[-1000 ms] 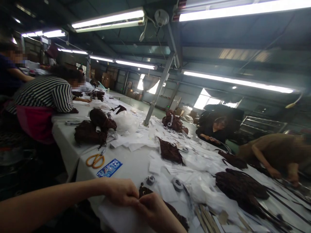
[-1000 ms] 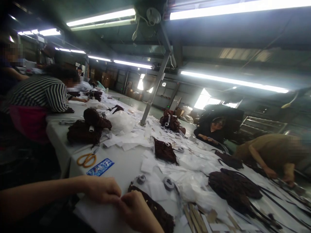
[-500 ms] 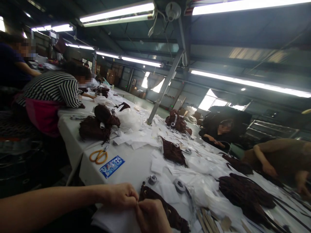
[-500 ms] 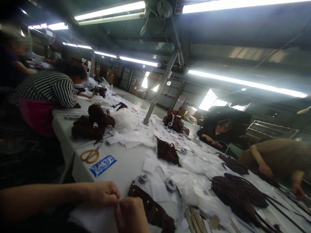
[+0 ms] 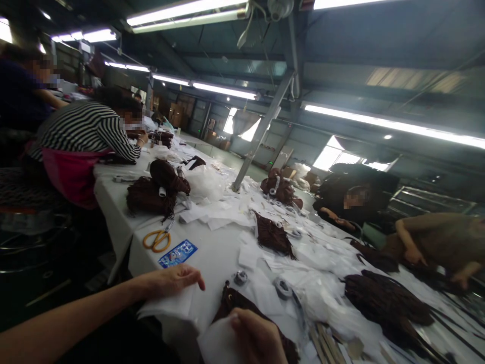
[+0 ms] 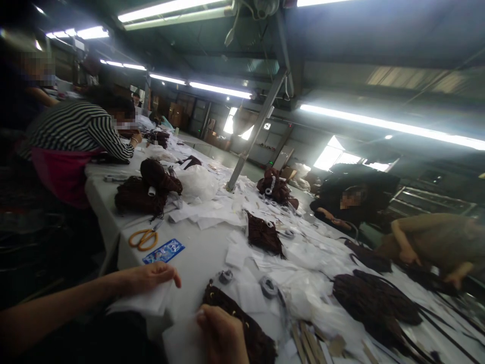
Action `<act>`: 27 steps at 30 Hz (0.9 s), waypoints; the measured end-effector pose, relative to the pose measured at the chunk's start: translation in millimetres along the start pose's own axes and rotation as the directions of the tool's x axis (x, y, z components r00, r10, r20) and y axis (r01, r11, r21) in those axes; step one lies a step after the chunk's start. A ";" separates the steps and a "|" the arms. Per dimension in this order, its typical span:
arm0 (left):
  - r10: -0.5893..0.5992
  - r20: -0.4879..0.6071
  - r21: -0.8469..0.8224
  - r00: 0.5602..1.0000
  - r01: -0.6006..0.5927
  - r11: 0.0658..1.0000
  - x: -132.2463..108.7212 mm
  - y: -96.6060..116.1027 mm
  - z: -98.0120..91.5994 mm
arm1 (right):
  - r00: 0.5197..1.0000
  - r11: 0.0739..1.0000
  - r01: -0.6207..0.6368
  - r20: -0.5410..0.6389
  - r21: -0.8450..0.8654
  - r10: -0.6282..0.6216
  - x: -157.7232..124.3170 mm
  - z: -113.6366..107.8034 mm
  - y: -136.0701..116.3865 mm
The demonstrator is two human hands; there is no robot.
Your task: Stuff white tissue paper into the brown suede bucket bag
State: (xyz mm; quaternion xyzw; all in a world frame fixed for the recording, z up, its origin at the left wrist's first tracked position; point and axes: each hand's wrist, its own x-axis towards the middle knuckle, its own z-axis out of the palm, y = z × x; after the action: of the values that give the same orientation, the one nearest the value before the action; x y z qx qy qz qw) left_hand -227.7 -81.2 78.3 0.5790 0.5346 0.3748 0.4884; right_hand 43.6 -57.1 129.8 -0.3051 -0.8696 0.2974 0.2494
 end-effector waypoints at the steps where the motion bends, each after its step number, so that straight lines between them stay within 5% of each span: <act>1: 0.001 0.111 0.020 0.994 -0.003 1.000 -2.9 5.8 9.1 | 0.999 1.000 -0.010 0.054 0.009 0.009 4.8 6.2 0.3; 3: -0.013 0.304 0.036 0.953 0.003 0.999 -6.7 15.2 27.9 | 0.992 0.999 -0.033 0.119 0.007 0.032 11.7 16.1 -1.2; 5: -0.027 0.363 -0.009 0.931 0.032 0.999 -8.0 19.1 39.6 | 0.990 0.997 -0.080 0.116 0.022 0.077 13.9 16.9 -4.8; 9: -0.038 0.271 -0.157 0.962 0.083 0.984 -7.3 12.0 35.8 | 0.978 0.975 -0.196 0.090 0.108 0.186 8.0 -2.6 -6.4; 14: -0.084 0.213 -0.185 0.973 0.125 0.975 -7.8 -2.6 22.9 | 0.938 0.950 -0.286 0.238 0.127 0.251 -0.2 -3.2 12.0; 18: -0.043 0.122 0.074 0.992 0.034 0.997 2.6 -18.4 8.1 | 0.932 0.939 -0.326 0.208 0.114 0.298 -0.1 -5.7 13.1; 21: 0.004 0.043 0.274 0.999 -0.015 0.962 15.8 -26.5 0.7 | 0.862 0.899 -0.356 0.461 0.256 0.210 4.0 -17.7 -2.1; 24: 0.005 0.151 0.269 0.989 -0.046 0.962 27.9 -21.8 13.8 | 0.792 0.918 -0.303 0.604 0.257 0.092 13.9 -16.6 -15.6; 27: 0.016 0.316 0.214 0.949 -0.088 0.973 36.1 -7.0 37.0 | 0.872 0.986 -0.162 0.473 0.036 0.126 26.3 0.4 -15.6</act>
State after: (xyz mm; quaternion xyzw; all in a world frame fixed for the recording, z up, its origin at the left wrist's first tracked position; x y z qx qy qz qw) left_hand -188.7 -52.0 59.4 0.6964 0.4741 0.2285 0.4879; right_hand 19.2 -49.3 146.6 -0.2784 -0.8673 0.4122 0.0200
